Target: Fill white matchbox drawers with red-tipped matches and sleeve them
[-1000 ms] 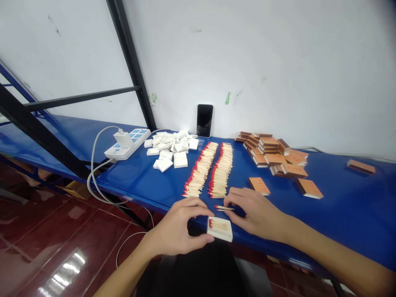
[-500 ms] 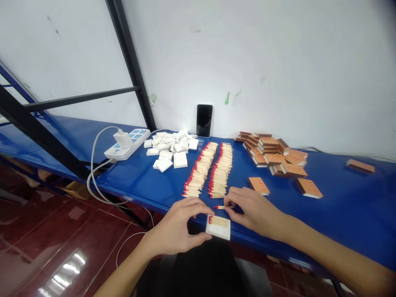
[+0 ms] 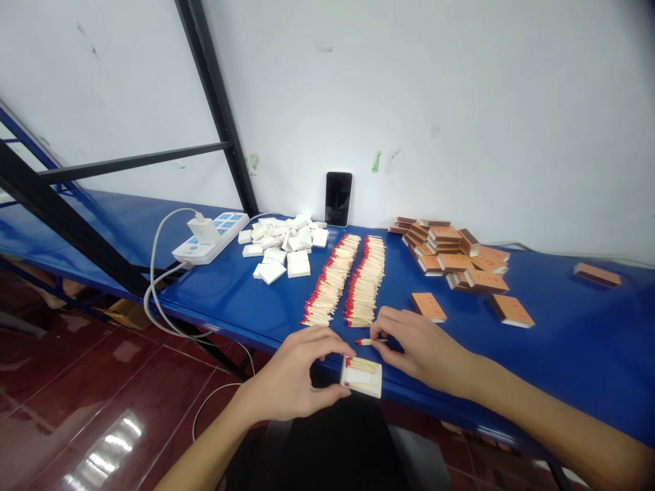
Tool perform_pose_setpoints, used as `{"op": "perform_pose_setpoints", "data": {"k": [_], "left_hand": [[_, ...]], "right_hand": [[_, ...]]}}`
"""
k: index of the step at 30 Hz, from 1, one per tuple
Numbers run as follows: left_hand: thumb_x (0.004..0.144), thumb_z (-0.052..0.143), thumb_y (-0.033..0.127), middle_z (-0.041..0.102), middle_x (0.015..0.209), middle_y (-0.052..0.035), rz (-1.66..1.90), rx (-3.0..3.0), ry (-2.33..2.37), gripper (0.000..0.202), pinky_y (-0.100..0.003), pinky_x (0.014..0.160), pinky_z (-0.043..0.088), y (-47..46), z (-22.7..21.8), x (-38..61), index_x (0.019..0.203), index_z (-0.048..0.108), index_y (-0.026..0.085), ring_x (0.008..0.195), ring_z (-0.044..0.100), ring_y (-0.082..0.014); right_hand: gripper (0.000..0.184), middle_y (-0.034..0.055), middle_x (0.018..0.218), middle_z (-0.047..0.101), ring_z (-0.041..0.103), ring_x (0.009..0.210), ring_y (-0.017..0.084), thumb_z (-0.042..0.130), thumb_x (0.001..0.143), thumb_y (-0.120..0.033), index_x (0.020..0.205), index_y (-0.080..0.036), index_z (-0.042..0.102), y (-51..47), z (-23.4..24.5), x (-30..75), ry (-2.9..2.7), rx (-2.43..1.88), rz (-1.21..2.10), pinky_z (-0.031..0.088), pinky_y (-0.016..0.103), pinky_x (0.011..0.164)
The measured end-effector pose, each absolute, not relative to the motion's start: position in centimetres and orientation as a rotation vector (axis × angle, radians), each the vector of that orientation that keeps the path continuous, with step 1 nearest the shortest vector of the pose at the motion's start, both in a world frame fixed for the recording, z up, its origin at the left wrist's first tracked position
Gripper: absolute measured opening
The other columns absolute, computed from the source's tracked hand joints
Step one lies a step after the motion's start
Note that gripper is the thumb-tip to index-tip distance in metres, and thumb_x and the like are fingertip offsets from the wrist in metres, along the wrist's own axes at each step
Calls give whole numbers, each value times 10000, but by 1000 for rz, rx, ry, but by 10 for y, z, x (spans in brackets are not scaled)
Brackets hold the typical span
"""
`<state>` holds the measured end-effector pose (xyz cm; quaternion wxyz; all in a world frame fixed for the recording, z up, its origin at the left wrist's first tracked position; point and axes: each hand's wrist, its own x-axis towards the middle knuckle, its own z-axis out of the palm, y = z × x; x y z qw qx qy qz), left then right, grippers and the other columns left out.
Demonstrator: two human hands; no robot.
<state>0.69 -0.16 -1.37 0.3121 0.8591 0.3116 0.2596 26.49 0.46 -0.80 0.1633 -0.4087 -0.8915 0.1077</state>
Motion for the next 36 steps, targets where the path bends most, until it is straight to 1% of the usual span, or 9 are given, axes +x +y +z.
{"op": "perform_pose_setpoints", "data": {"k": [7,11,14,22,28,32,36], "left_hand": [[767,808,202,696,1104,-14,676,2253,826,367,-290,891,474,-2,-13,7,1103,672,253,980,636,-195],[765,808,187,695,1096,-8,677,2245,823,363,-280,883,469,-2,-12,7,1096,674,249,974,633,-186],[767,808,189,693,1096,-11,680,2246,817,359,-280,889,468,-2,-12,7,1096,674,244,977,630,-187],[774,806,211,695,1097,-15,676,2250,814,356,-279,882,477,-1,-12,7,1103,676,247,964,633,-189],[784,794,230,700,1100,-28,676,2270,829,346,-288,869,487,-2,-13,6,1109,676,244,965,636,-199],[795,781,239,698,1076,-28,695,2274,867,337,-282,815,491,-1,-14,7,1115,675,247,904,626,-189],[798,780,222,685,998,-8,711,2262,919,332,-273,773,472,-1,-15,10,1109,665,245,826,598,-169]], "right_hand": [[73,14,859,648,602,743,184,533,948,-159,914,-208,575,4,-8,264,-2565,-1240,335,404,296,677],[48,12,773,664,620,701,210,551,938,-166,940,-203,582,2,-9,264,-2625,-1340,277,369,294,642],[35,10,743,662,627,675,215,554,942,-179,922,-202,572,1,-6,263,-2666,-1361,218,350,291,626],[79,-10,693,641,612,636,199,555,918,-144,895,-220,553,1,-6,265,-2679,-1266,149,338,276,606],[77,-3,675,630,595,617,199,547,927,-146,890,-213,554,2,-10,265,-2654,-1211,27,326,276,588],[62,-7,677,611,580,628,196,538,942,-169,910,-217,561,3,-8,266,-2597,-1231,65,328,275,591],[68,-31,639,544,526,607,174,509,965,-194,936,-221,564,-1,-1,266,-2546,-1194,194,321,265,594]]}}
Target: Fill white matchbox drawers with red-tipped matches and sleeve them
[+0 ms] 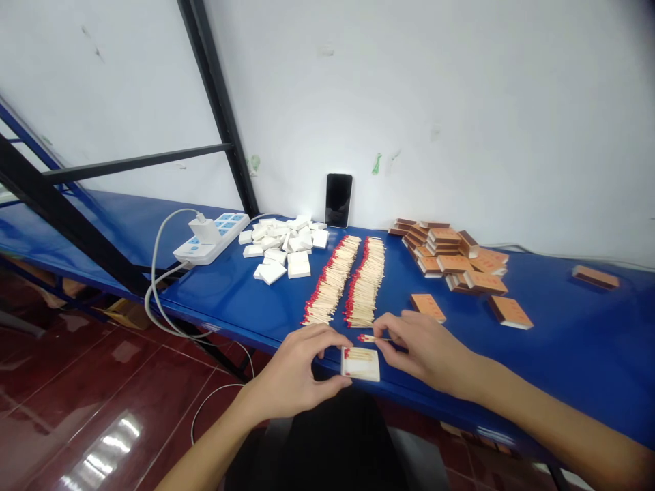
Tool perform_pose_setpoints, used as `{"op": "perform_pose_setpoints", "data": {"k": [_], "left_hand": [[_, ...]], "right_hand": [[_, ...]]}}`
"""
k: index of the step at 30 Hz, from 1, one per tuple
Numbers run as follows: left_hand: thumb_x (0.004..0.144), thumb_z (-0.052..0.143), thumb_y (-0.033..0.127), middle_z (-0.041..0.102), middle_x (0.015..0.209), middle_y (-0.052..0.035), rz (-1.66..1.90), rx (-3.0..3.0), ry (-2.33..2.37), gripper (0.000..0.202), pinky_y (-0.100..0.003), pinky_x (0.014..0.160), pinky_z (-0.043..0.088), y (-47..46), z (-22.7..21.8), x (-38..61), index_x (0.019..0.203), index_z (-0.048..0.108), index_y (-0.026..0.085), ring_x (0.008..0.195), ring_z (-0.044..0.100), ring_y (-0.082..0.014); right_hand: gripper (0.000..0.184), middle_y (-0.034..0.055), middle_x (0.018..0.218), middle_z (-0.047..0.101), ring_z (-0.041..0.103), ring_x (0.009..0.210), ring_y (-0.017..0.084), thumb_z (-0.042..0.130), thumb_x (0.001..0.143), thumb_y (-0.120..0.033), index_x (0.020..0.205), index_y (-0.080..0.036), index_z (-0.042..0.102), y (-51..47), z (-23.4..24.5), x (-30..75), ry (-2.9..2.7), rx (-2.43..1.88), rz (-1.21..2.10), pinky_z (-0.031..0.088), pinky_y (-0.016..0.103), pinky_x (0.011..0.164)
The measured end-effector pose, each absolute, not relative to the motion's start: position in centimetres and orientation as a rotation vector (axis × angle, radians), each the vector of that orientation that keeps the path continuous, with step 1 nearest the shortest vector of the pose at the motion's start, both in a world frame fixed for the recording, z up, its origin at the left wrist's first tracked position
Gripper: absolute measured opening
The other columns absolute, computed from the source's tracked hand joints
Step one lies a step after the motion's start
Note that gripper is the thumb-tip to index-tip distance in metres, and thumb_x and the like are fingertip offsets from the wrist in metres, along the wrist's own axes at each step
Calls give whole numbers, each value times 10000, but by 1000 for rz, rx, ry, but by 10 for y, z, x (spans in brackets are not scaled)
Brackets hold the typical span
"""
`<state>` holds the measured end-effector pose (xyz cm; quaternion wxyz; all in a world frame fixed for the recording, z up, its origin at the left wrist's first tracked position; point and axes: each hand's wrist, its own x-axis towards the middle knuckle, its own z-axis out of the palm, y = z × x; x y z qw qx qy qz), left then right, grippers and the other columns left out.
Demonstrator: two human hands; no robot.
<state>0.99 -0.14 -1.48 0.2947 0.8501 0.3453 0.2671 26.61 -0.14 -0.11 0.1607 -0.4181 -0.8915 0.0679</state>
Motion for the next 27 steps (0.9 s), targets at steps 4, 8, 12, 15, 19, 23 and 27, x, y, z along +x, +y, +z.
{"op": "perform_pose_setpoints", "data": {"k": [4,8,12,15,19,23,27], "left_hand": [[797,779,219,687,993,-3,742,2260,957,332,-265,753,462,-3,-16,14,1106,660,244,832,600,-170],[805,769,224,697,1022,-7,772,2254,967,315,-270,792,478,-4,-17,17,1102,665,249,870,622,-177],[803,775,231,703,1027,-12,772,2249,969,319,-278,805,490,-4,-17,17,1103,669,253,891,631,-185],[798,782,221,701,1018,-1,773,2252,964,327,-277,817,485,-4,-17,17,1102,667,257,890,628,-181],[800,782,213,699,1017,-1,765,2250,965,325,-285,835,477,-4,-17,17,1100,666,255,890,624,-185],[800,786,210,698,1025,-1,766,2239,956,330,-291,850,470,-4,-16,17,1102,663,253,910,622,-190],[805,783,208,702,1052,-8,773,2231,943,332,-291,862,469,-3,-16,17,1110,662,251,944,628,-194]], "right_hand": [[71,-39,649,531,512,619,160,501,967,-203,952,-226,565,-9,1,261,-2548,-1039,321,316,256,603],[89,-39,647,546,528,635,159,492,962,-188,949,-224,573,-12,-4,255,-2533,-1004,343,315,259,618],[111,-39,620,557,549,632,162,489,970,-197,950,-218,596,-11,-9,253,-2523,-1013,327,322,268,636],[121,-27,643,591,562,641,163,489,966,-203,946,-210,608,-11,-10,253,-2509,-1022,312,322,276,649],[105,-10,702,642,569,654,156,506,935,-186,908,-200,606,-11,-10,252,-2502,-1039,346,320,276,657],[122,-11,684,637,560,638,152,503,932,-179,902,-197,620,-11,-9,252,-2495,-1026,352,316,280,658],[151,-9,681,626,557,643,150,502,951,-197,918,-197,649,-12,-9,251,-2487,-1008,379,330,279,662]]}}
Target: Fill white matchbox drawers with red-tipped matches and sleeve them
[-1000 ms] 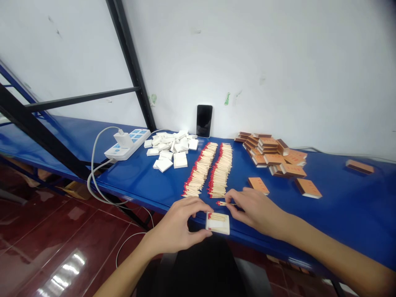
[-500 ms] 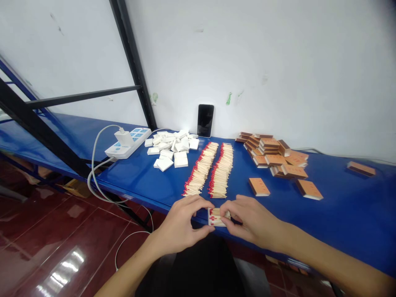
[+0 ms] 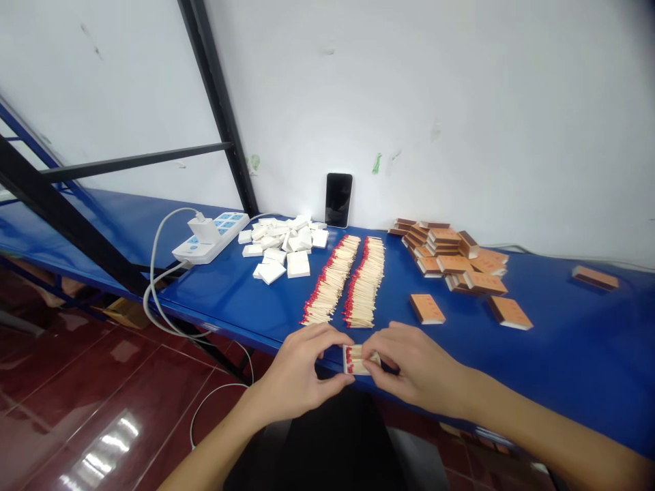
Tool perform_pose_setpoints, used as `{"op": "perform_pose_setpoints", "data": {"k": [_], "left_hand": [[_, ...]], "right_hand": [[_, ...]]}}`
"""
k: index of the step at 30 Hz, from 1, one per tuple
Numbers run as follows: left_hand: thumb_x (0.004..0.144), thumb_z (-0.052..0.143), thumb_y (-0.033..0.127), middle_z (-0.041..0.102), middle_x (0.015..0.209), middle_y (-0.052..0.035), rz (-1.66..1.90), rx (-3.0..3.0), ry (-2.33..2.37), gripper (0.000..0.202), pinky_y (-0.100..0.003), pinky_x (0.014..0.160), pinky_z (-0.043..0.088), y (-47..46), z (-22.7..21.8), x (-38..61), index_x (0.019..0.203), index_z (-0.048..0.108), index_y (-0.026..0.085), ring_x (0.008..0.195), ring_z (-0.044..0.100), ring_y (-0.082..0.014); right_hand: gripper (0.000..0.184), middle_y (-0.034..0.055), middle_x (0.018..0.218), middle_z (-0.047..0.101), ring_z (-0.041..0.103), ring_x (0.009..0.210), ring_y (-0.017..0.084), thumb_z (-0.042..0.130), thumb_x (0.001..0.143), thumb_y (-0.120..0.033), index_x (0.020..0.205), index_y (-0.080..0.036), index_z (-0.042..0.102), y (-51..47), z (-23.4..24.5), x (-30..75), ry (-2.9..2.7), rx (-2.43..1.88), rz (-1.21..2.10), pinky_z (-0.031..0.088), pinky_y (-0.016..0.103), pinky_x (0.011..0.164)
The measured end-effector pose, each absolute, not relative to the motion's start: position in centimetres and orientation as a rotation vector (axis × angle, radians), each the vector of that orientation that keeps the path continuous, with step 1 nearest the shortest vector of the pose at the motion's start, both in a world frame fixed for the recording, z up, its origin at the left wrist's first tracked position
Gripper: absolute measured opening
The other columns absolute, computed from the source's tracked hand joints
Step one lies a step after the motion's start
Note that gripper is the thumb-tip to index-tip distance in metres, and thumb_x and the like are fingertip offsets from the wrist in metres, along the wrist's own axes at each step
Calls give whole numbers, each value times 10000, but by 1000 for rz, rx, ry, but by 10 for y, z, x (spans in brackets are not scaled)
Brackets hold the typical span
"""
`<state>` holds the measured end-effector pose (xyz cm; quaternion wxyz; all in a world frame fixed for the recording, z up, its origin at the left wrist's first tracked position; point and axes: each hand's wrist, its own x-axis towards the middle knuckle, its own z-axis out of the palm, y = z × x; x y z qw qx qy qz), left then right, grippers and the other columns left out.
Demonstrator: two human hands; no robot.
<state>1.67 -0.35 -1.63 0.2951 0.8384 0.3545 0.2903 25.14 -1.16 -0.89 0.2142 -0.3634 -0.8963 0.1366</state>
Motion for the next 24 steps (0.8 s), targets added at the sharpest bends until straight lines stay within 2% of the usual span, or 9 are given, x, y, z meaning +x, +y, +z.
{"op": "perform_pose_setpoints", "data": {"k": [4,8,16,24], "left_hand": [[803,784,209,704,1058,-20,767,2232,941,327,-294,859,475,-3,-16,17,1105,666,245,959,633,-205],[799,788,205,703,1046,-11,767,2241,948,330,-293,860,470,-2,-18,17,1102,664,248,938,630,-197],[790,798,201,695,1037,5,772,2246,939,351,-281,857,461,-3,-20,15,1107,655,252,914,617,-181],[795,793,195,691,1033,10,775,2247,941,339,-273,845,455,-3,-19,15,1099,654,249,895,607,-171]], "right_hand": [[169,-13,654,592,549,644,148,501,956,-202,927,-192,667,-13,-7,251,-2459,-982,415,344,270,657],[146,-20,645,576,517,615,136,509,924,-176,861,-187,640,-12,-6,252,-2459,-968,414,332,267,647],[123,-19,756,674,556,657,136,532,905,-165,866,-206,641,-10,-5,255,-2506,-1029,464,323,295,710],[130,-2,777,687,583,697,147,522,872,-130,825,-194,626,-10,0,255,-2525,-1033,452,304,298,696]]}}
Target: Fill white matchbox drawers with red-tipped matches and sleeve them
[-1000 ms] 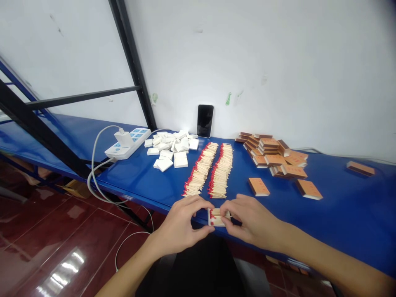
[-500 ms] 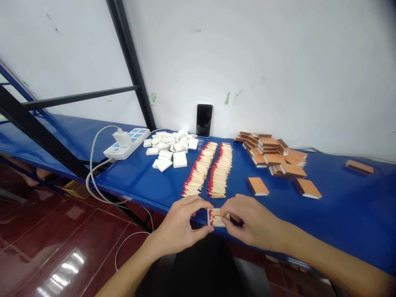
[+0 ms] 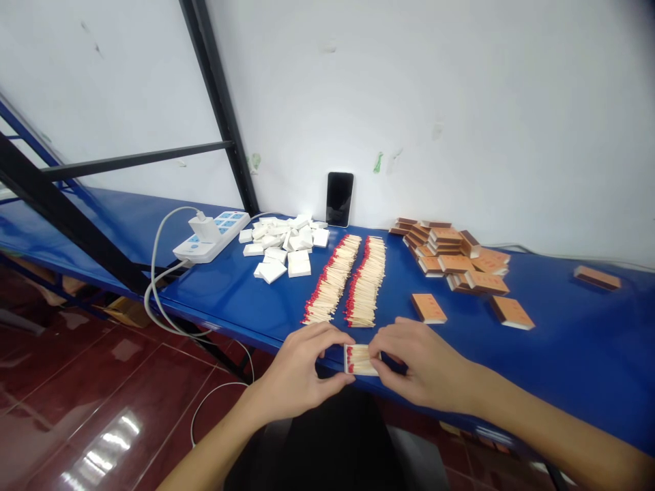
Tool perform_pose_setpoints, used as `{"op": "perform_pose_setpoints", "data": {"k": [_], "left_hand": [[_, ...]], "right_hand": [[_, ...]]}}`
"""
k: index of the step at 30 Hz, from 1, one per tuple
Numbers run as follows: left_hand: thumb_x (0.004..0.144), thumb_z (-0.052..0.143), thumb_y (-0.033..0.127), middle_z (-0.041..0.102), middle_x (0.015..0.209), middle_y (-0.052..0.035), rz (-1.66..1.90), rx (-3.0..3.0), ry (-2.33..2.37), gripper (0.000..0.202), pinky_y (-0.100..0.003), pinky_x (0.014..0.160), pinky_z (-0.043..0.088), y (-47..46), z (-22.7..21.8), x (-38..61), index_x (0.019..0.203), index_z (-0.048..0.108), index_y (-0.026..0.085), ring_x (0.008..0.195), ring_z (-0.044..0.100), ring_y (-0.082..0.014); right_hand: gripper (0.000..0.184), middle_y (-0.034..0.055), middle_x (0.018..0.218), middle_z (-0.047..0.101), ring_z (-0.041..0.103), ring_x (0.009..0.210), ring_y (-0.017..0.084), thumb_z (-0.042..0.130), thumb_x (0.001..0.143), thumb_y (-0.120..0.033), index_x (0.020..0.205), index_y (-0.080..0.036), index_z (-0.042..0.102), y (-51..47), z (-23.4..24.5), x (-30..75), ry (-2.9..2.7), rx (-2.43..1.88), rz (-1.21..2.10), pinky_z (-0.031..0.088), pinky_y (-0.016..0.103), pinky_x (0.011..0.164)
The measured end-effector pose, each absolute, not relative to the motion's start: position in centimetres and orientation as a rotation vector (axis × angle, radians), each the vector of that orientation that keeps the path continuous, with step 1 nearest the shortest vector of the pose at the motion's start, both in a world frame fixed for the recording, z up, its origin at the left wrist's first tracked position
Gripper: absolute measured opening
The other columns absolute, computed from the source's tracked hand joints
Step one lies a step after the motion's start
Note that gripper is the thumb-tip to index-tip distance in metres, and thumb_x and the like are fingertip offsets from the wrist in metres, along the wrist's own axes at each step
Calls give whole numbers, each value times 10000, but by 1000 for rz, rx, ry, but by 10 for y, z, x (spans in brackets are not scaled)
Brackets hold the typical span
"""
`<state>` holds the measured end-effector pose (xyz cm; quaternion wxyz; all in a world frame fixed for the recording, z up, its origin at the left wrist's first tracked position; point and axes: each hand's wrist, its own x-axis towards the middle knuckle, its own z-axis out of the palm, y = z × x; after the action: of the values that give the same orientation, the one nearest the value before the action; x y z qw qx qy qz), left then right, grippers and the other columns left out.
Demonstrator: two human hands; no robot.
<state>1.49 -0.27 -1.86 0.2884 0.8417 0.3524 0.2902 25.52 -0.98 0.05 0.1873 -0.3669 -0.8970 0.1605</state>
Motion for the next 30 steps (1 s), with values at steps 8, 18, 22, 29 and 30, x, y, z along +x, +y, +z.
{"op": "perform_pose_setpoints", "data": {"k": [8,18,22,29,30], "left_hand": [[792,794,194,690,1031,15,777,2251,942,339,-269,835,453,-3,-20,15,1095,654,254,901,608,-170],[787,795,186,687,1019,18,784,2255,935,334,-263,803,445,-2,-19,15,1084,655,250,894,603,-166],[793,794,196,688,1012,19,783,2255,937,340,-263,793,448,-1,-20,15,1096,651,253,881,605,-163],[792,791,195,692,1024,6,785,2268,938,347,-270,806,463,-3,-19,14,1104,652,250,883,614,-172],[792,790,197,694,1021,2,786,2268,940,343,-273,806,466,-3,-18,15,1102,653,248,882,617,-175]], "right_hand": [[122,-23,697,629,502,612,119,530,878,-160,786,-189,605,-12,-4,255,-2502,-971,450,282,286,668],[187,-20,639,526,421,586,126,492,908,-156,800,-178,644,-11,-4,257,-2531,-834,318,251,295,638],[209,-16,630,512,415,585,129,497,906,-162,776,-181,660,-12,-4,258,-2552,-820,292,252,300,639],[211,-10,648,542,445,613,136,498,910,-164,823,-193,688,-13,-5,259,-2575,-775,237,281,307,672],[209,-8,651,546,447,613,137,497,911,-165,842,-194,692,-12,-5,259,-2579,-767,229,281,308,669]]}}
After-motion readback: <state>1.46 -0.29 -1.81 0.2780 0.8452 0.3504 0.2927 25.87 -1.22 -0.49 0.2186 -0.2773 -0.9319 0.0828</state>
